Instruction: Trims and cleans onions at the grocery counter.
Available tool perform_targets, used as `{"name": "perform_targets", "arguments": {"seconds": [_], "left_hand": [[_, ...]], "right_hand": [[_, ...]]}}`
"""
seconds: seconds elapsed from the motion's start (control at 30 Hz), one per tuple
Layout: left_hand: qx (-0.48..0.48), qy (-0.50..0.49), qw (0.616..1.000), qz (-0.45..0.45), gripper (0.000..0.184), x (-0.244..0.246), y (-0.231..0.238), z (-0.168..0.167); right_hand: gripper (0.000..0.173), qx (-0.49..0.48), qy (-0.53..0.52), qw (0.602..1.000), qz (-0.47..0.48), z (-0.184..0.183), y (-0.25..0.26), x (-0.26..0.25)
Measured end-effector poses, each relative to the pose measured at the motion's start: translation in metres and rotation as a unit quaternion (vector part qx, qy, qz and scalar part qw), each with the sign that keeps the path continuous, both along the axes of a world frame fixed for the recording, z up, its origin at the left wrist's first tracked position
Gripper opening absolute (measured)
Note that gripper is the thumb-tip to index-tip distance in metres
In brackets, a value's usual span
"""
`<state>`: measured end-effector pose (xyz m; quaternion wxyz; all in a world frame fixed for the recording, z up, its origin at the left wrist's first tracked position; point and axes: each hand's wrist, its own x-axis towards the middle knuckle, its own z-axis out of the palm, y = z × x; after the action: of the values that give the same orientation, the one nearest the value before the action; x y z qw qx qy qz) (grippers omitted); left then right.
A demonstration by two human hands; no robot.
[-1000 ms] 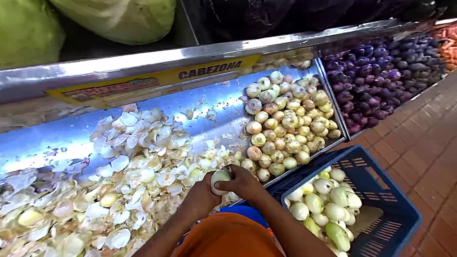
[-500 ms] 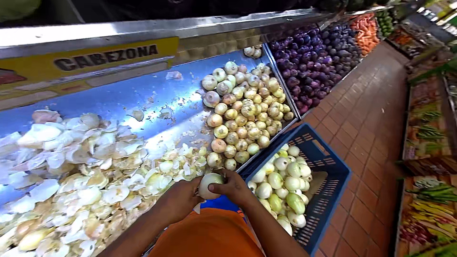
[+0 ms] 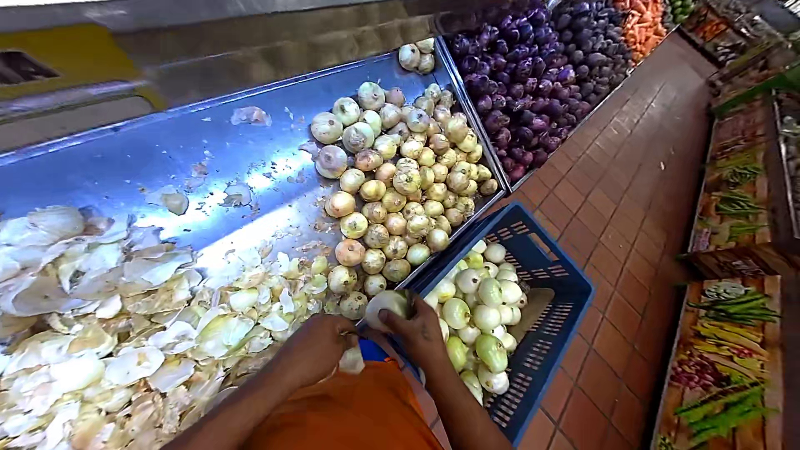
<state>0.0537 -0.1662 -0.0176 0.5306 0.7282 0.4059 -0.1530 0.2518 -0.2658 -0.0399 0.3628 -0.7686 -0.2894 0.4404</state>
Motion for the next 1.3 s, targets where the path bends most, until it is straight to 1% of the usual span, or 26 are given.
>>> {"name": "perform_targets", "arguments": {"seconds": [0.07, 0.13, 0.17, 0.23, 0.27, 0.3, 0.37, 0.43, 0.47, 0.53, 0.57, 0.6, 0.63, 0.7, 0.77, 0.8, 0.87, 0.93, 1.0, 1.03, 1.1, 1.13, 1.17, 1.2, 1.23, 1.3], "left_hand": [[0.004, -0.031, 0.999, 0.032, 0.029, -0.006, 0.002, 0.001], [0.067, -0.057, 0.992, 0.092, 0.029, -0.013, 0.007, -0.007], [0.114, -0.042, 0.986, 0.114, 0.031, -0.015, 0.011, -0.015], [0.180, 0.054, 0.976, 0.111, 0.046, -0.029, 0.023, -0.036], [0.196, 0.106, 0.969, 0.106, 0.054, -0.042, 0.027, -0.049], [0.211, 0.136, 0.962, 0.106, 0.055, -0.055, 0.030, -0.059], [0.216, 0.157, 0.956, 0.121, 0.048, -0.074, 0.032, -0.070], [0.172, 0.142, 0.960, 0.169, 0.041, -0.091, 0.027, -0.072], [0.143, 0.139, 0.960, 0.198, 0.040, -0.097, 0.022, -0.071], [0.094, 0.141, 0.952, 0.255, 0.043, -0.104, 0.014, -0.071], [0.071, 0.141, 0.947, 0.278, 0.045, -0.105, 0.011, -0.072], [0.047, 0.140, 0.943, 0.298, 0.046, -0.105, 0.007, -0.073], [0.025, 0.135, 0.939, 0.315, 0.047, -0.104, 0.005, -0.075], [-0.008, 0.121, 0.934, 0.337, 0.049, -0.101, 0.002, -0.075], [-0.018, 0.108, 0.931, 0.349, 0.051, -0.101, -0.001, -0.072], [-0.019, 0.102, 0.930, 0.353, 0.052, -0.102, -0.002, -0.069], [-0.024, 0.089, 0.928, 0.362, 0.054, -0.109, -0.007, -0.064], [-0.034, 0.072, 0.921, 0.380, 0.053, -0.120, -0.012, -0.058], [-0.048, 0.040, 0.903, 0.425, 0.050, -0.133, -0.019, -0.057], [-0.061, 0.016, 0.887, 0.458, 0.048, -0.138, -0.022, -0.058], [-0.100, -0.049, 0.829, 0.548, 0.041, -0.139, -0.025, -0.061], [-0.128, -0.082, 0.790, 0.594, 0.038, -0.134, -0.023, -0.059], [-0.159, -0.104, 0.752, 0.632, 0.037, -0.126, -0.018, -0.056], [-0.192, -0.117, 0.713, 0.665, 0.039, -0.120, -0.013, -0.050], [-0.225, -0.129, 0.676, 0.690, 0.047, -0.116, -0.009, -0.043], [-0.281, -0.186, 0.622, 0.707, 0.071, -0.112, 0.001, -0.034]], "right_hand": [[0.056, -0.020, -0.041, 0.998, -0.047, 0.003, 0.003, 0.045], [0.045, -0.036, -0.064, 0.992, -0.099, 0.011, 0.001, 0.104], [0.046, -0.054, -0.093, 0.986, -0.128, 0.014, -0.004, 0.133], [0.060, -0.107, -0.150, 0.969, -0.167, 0.015, -0.016, 0.188], [0.067, -0.127, -0.174, 0.959, -0.184, 0.004, -0.021, 0.214], [0.072, -0.144, -0.198, 0.951, -0.190, -0.007, -0.027, 0.237], [0.077, -0.183, -0.253, 0.937, -0.159, -0.019, -0.038, 0.274], [0.085, -0.254, -0.313, 0.913, -0.063, -0.007, -0.028, 0.280], [0.085, -0.267, -0.326, 0.907, -0.013, 0.002, -0.011, 0.270], [0.076, -0.243, -0.278, 0.925, 0.088, 0.010, 0.039, 0.232], [0.070, -0.226, -0.242, 0.932, 0.149, 0.002, 0.068, 0.209], [0.065, -0.221, -0.217, 0.924, 0.225, -0.012, 0.098, 0.182], [0.062, -0.225, -0.211, 0.901, 0.304, -0.026, 0.125, 0.149], [0.057, -0.197, -0.248, 0.838, 0.444, -0.057, 0.165, 0.074], [0.047, -0.144, -0.285, 0.769, 0.554, -0.089, 0.187, 0.004], [0.045, -0.129, -0.294, 0.737, 0.594, -0.104, 0.193, -0.022], [0.053, -0.145, -0.309, 0.691, 0.637, -0.131, 0.199, -0.052], [0.060, -0.188, -0.322, 0.663, 0.649, -0.155, 0.205, -0.063], [0.068, -0.210, -0.336, 0.628, 0.670, -0.170, 0.210, -0.065], [0.071, -0.210, -0.340, 0.614, 0.680, -0.175, 0.213, -0.065], [0.079, -0.194, -0.344, 0.610, 0.687, -0.175, 0.217, -0.065], [0.083, -0.185, -0.340, 0.621, 0.682, -0.166, 0.217, -0.065], [0.085, -0.172, -0.331, 0.642, 0.670, -0.149, 0.217, -0.065], [0.089, -0.151, -0.314, 0.666, 0.660, -0.126, 0.217, -0.073], [0.093, -0.120, -0.292, 0.683, 0.659, -0.099, 0.215, -0.084], [0.094, -0.005, -0.236, 0.716, 0.656, -0.052, 0.206, -0.095]]}}
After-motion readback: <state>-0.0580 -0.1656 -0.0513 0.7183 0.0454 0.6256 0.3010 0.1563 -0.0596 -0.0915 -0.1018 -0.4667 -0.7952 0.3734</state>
